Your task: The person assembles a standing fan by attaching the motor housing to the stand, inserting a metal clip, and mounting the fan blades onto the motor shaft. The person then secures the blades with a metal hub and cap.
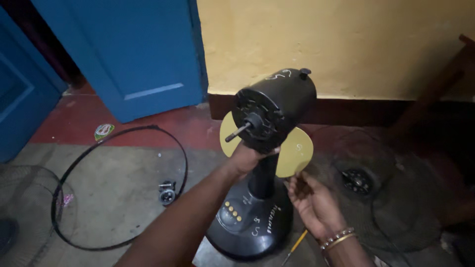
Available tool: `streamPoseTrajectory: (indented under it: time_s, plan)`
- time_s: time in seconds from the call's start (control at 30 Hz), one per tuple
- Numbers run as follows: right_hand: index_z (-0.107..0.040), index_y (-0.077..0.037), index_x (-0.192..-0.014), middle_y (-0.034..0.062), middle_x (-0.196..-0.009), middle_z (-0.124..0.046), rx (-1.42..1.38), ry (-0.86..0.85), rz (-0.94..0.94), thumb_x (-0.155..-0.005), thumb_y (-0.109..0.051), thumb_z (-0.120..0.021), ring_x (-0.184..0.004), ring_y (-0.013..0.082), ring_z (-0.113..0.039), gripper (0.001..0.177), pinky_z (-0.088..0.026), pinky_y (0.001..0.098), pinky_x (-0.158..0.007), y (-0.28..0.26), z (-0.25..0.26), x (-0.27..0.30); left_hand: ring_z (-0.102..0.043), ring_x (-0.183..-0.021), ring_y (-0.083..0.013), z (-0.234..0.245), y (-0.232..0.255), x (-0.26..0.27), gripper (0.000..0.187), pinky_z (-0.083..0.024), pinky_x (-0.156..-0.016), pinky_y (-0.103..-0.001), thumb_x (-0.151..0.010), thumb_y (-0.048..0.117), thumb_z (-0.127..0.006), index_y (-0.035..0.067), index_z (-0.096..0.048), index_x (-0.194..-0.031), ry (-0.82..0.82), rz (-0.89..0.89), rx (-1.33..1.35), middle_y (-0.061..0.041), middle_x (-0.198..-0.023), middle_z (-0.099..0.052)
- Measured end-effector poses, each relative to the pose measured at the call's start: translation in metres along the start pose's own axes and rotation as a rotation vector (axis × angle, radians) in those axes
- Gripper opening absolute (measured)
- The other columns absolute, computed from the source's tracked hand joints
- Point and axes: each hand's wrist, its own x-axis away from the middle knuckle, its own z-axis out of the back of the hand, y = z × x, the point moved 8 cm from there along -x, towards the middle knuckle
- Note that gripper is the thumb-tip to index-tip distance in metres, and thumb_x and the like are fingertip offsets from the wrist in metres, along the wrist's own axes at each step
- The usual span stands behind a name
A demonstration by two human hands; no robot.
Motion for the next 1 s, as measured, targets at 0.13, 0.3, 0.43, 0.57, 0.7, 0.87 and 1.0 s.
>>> streamPoseTrajectory:
  time_s: [0.13,0.3,0.43,0.57,0.7,0.87,1.0]
  plan:
    - [-0.065,-0.002,-0.107,0.0013,-0.084,-0.060,0.127,-0.027,0.033,-0.106,-0.023,-0.056,-0.071,0.0120,-0.054,0.023,-0.049,0.0283,-0.063,0.006,0.006,-0.006,-0.065,-0.113,-0.0214,0.003,-0.009,-0.004,0.056,-0.054,-0.098,-0.037,-0.080,0.007,-0.083,0.000,-0.063,-0.132,0.039,0.013,0.115,-0.010,-0.125,-0.069]
    - [-0.071,-0.007,-0.118,0.0009,-0.079,-0.058,0.770,0.219,0.226,-0.094,-0.021,-0.066,-0.067,0.0126,-0.049,0.028,-0.040,0.0271,-0.058,-0.031,-0.020,-0.009,-0.055,-0.128,-0.0215,0.001,0.006,-0.007,0.057,-0.045,-0.105,-0.036,-0.085,0.011,-0.082,0.005,-0.061,-0.138,0.021,-0.204,-0.485,-0.009,-0.139,-0.061]
    - [-0.065,-0.011,-0.131,0.0019,-0.081,-0.048,0.869,0.072,0.403,-0.080,-0.014,-0.086,-0.069,0.0119,-0.047,0.054,-0.043,0.0284,-0.058,-0.049,-0.066,-0.023,-0.064,-0.121,-0.0236,0.005,-0.011,-0.004,0.053,-0.053,-0.100,-0.038,-0.082,0.012,-0.077,0.010,-0.063,-0.134,0.052,0.105,-0.027,-0.009,-0.132,-0.069]
    - [-0.048,-0.014,-0.136,-0.0038,-0.110,-0.070,0.587,-0.179,0.436,-0.065,0.000,-0.087,-0.099,0.0034,-0.066,0.083,-0.057,0.0189,-0.085,-0.049,-0.110,-0.024,-0.065,-0.124,-0.0211,0.015,-0.020,-0.011,0.045,-0.052,-0.103,-0.036,-0.089,0.014,-0.072,0.016,-0.065,-0.134,-0.051,0.034,-0.465,-0.006,-0.134,-0.069]
    - [-0.062,-0.010,-0.127,0.0028,-0.100,-0.068,0.777,-0.124,0.549,-0.060,0.006,-0.091,-0.088,0.0122,-0.063,0.075,-0.054,0.0281,-0.076,-0.049,-0.117,-0.031,-0.057,-0.132,-0.0279,0.013,-0.029,-0.004,0.047,-0.045,-0.108,-0.041,-0.094,0.008,-0.059,0.014,-0.060,-0.140,-0.124,-0.204,-0.706,-0.011,-0.142,-0.062]
    - [-0.065,-0.003,-0.115,0.0125,-0.098,-0.065,0.803,-0.070,0.362,-0.067,0.010,-0.087,-0.086,0.0206,-0.063,0.055,-0.058,0.0404,-0.077,-0.039,-0.100,-0.044,-0.057,-0.135,-0.0274,0.007,-0.008,-0.001,0.045,-0.045,-0.110,-0.041,-0.095,0.017,-0.057,0.017,-0.059,-0.140,-0.230,-0.119,-0.720,-0.011,-0.143,-0.061]
    - [-0.069,-0.009,-0.116,0.0039,-0.111,-0.076,0.788,-0.127,0.281,-0.069,0.009,-0.081,-0.108,0.0177,-0.072,0.052,-0.057,0.0367,-0.095,-0.049,-0.106,-0.035,-0.052,-0.135,-0.0285,0.003,0.022,-0.001,0.049,-0.043,-0.109,-0.042,-0.093,0.021,-0.064,0.017,-0.056,-0.142,-0.141,-0.057,-0.662,-0.012,-0.146,-0.056]
